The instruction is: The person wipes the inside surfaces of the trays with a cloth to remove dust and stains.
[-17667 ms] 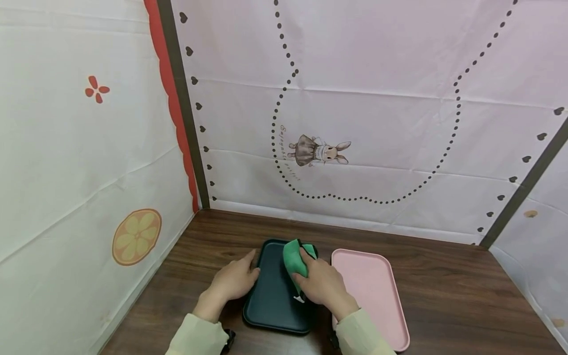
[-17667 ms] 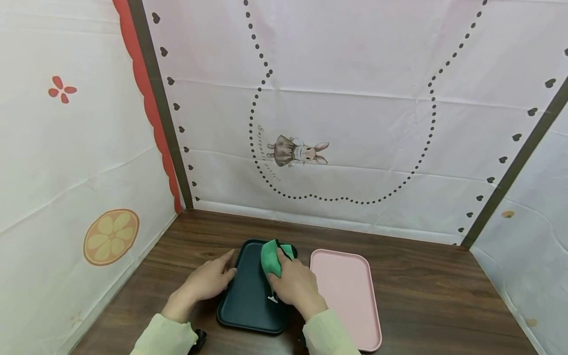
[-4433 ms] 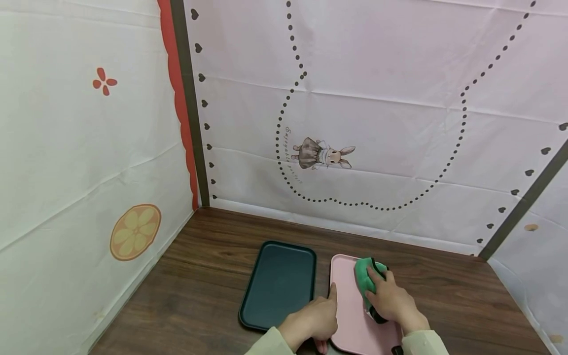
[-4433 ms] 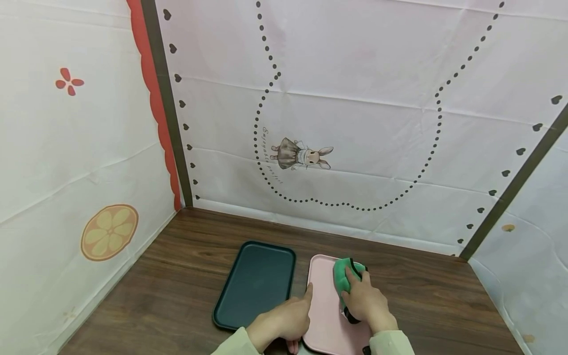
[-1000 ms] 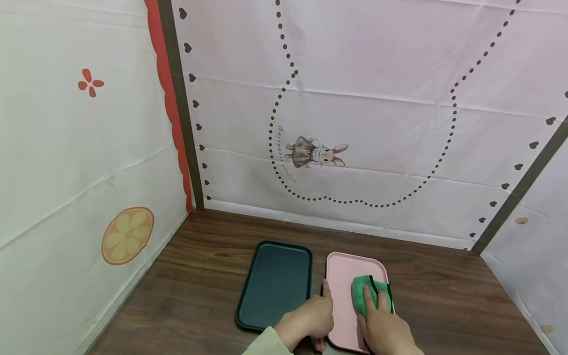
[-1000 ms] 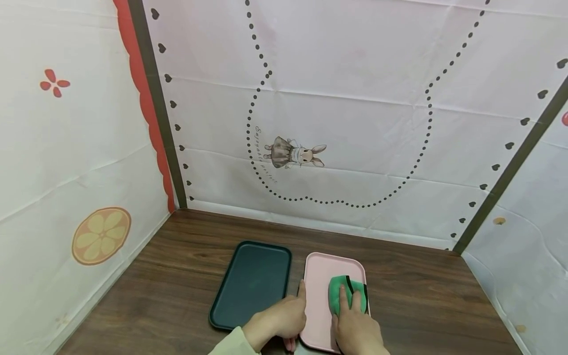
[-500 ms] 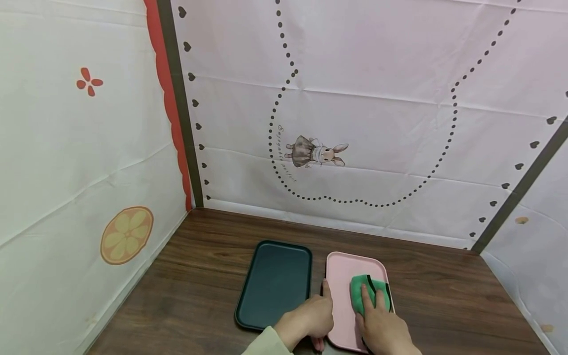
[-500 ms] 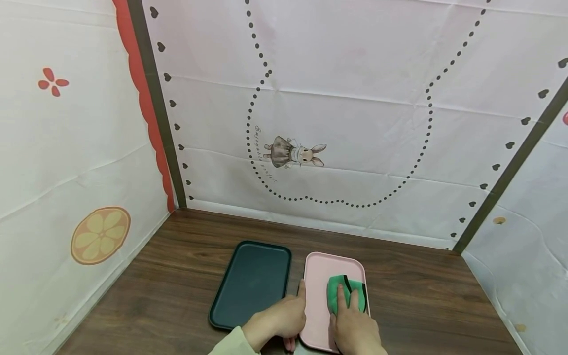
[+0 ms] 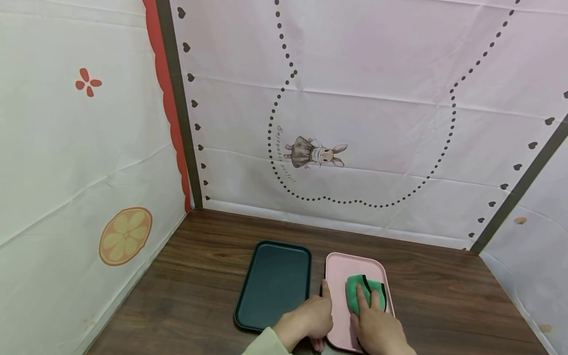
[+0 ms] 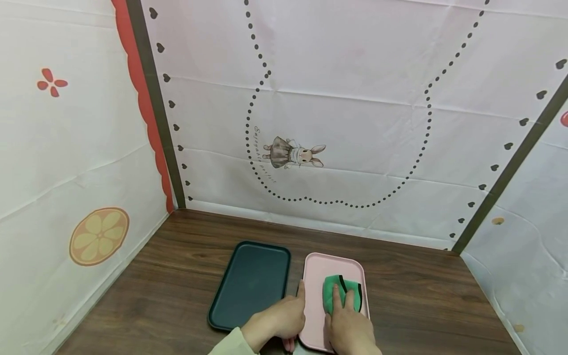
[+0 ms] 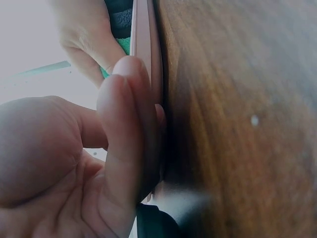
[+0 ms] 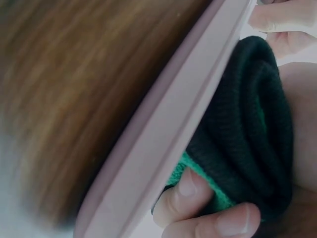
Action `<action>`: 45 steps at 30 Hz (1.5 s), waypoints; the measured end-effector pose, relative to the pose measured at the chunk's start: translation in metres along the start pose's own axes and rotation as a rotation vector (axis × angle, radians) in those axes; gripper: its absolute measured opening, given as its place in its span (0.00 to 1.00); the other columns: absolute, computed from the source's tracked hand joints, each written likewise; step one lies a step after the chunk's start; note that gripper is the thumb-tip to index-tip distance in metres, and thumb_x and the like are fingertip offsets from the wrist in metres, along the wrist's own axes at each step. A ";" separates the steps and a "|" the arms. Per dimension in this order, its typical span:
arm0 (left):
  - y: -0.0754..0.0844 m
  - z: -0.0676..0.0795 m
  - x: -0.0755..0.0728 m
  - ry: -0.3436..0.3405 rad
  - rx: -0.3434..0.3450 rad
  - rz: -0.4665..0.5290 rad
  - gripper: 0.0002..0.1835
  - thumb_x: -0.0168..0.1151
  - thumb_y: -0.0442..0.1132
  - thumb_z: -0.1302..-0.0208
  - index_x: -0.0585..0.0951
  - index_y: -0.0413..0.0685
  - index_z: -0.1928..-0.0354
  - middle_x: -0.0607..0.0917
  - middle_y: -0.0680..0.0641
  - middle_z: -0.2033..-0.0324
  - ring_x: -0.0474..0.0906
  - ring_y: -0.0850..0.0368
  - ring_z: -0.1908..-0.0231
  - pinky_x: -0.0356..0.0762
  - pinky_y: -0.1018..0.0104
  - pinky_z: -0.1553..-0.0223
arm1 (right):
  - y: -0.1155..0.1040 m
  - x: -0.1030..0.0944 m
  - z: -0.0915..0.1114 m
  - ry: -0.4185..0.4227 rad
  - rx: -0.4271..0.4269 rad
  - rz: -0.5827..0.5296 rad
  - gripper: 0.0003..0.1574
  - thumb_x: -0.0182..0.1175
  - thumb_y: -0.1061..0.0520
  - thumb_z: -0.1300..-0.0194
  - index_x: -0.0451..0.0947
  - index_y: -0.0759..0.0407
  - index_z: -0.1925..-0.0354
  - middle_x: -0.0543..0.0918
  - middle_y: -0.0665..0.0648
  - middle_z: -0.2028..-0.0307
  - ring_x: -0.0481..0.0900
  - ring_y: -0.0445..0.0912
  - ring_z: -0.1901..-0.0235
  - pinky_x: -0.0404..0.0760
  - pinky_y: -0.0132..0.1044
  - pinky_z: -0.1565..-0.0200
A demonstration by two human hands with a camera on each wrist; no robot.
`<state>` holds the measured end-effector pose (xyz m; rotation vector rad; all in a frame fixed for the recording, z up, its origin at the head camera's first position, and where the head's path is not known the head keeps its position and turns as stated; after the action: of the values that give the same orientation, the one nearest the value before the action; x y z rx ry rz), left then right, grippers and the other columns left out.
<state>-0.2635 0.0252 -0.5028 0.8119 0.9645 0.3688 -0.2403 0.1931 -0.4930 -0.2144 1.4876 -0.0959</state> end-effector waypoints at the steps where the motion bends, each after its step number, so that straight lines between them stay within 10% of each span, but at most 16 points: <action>1: 0.000 0.000 0.000 -0.002 0.002 0.000 0.44 0.53 0.29 0.28 0.43 0.35 0.18 0.82 0.42 0.87 0.71 0.61 0.96 0.69 0.68 0.92 | -0.001 0.000 0.000 0.001 -0.001 -0.003 0.45 0.62 0.46 0.30 0.61 0.61 0.22 0.65 0.80 0.30 0.85 0.70 0.58 0.83 0.64 0.66; 45: -0.001 -0.002 -0.001 -0.037 0.026 0.071 0.42 0.51 0.27 0.28 0.44 0.33 0.18 0.80 0.44 0.92 0.72 0.59 0.96 0.71 0.65 0.92 | -0.035 0.009 -0.006 -0.037 -0.033 -0.029 0.46 0.60 0.47 0.27 0.57 0.64 0.21 0.62 0.80 0.29 0.82 0.56 0.73 0.80 0.54 0.75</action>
<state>-0.2660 0.0244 -0.5037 0.8749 0.9091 0.4017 -0.2436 0.1568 -0.4947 -0.2632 1.4500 -0.0909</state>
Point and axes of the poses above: each hand's wrist, its own z-axis away from the middle knuckle, its own x-axis out of the palm, y = z × x, the point moved 2 cm from there along -z, towards the middle knuckle
